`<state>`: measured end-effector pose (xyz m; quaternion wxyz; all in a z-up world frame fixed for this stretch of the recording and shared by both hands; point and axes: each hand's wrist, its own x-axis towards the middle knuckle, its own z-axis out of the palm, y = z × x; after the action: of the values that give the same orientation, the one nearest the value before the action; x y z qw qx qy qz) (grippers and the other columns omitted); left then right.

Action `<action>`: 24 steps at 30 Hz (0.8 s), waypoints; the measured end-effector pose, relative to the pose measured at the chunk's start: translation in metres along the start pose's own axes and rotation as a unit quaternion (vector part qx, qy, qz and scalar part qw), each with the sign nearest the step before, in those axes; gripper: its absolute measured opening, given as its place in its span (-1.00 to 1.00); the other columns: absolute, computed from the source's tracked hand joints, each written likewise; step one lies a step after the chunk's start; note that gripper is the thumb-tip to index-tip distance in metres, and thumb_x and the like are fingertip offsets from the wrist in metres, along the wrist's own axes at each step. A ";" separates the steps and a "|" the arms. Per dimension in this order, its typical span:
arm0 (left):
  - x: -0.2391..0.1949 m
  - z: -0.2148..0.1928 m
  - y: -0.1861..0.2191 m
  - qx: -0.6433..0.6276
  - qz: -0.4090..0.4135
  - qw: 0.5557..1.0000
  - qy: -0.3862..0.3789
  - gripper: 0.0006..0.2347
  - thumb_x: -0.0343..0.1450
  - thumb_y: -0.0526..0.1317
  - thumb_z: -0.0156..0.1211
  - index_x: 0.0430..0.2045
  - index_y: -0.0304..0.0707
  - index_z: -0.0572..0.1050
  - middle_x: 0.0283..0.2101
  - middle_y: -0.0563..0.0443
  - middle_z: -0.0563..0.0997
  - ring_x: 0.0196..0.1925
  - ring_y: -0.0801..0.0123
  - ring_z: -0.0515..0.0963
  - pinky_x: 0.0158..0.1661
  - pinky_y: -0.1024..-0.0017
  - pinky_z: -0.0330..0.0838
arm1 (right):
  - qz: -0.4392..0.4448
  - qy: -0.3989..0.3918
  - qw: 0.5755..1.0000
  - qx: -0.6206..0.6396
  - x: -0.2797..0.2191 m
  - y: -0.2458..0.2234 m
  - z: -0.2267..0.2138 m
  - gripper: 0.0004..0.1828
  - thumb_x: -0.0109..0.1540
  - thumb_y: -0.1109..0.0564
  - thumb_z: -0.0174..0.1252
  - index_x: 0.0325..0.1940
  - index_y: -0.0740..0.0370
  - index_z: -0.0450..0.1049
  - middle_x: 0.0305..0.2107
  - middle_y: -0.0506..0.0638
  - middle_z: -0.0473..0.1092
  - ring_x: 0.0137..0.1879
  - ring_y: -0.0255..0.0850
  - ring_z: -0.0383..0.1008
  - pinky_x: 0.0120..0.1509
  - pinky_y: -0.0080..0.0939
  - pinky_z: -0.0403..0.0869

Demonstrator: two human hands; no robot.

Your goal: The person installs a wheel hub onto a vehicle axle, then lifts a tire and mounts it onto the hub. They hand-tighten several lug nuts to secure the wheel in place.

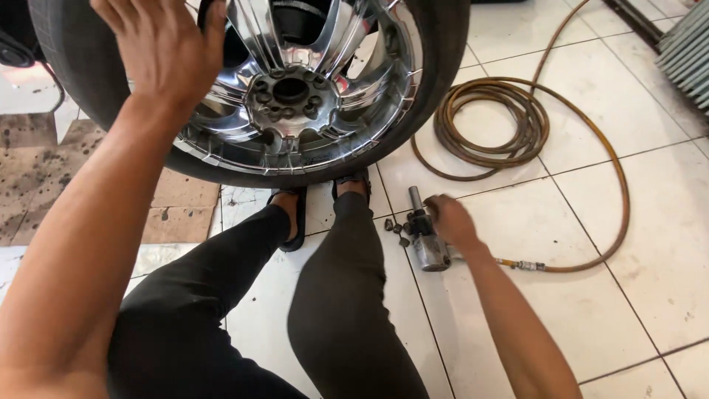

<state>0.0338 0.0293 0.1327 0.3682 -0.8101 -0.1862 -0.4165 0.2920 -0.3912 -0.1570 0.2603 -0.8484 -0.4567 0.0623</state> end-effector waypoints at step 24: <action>-0.225 0.027 0.211 -0.299 0.370 0.509 -0.718 -0.47 0.52 0.20 -0.07 -0.07 -0.33 0.61 0.03 -0.20 0.64 0.09 -0.06 0.58 0.06 -0.02 0.44 | -0.115 0.121 0.957 0.236 0.113 -0.244 -0.102 -0.74 0.26 0.32 0.27 -0.01 0.41 0.40 -0.30 0.10 0.59 -0.14 -0.27 0.64 -0.17 -0.33 0.55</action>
<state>0.0449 -0.0883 -0.1536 -0.0342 -0.8901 0.0648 0.4498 0.2105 -0.2299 0.0668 0.5114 -0.7057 -0.4890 0.0351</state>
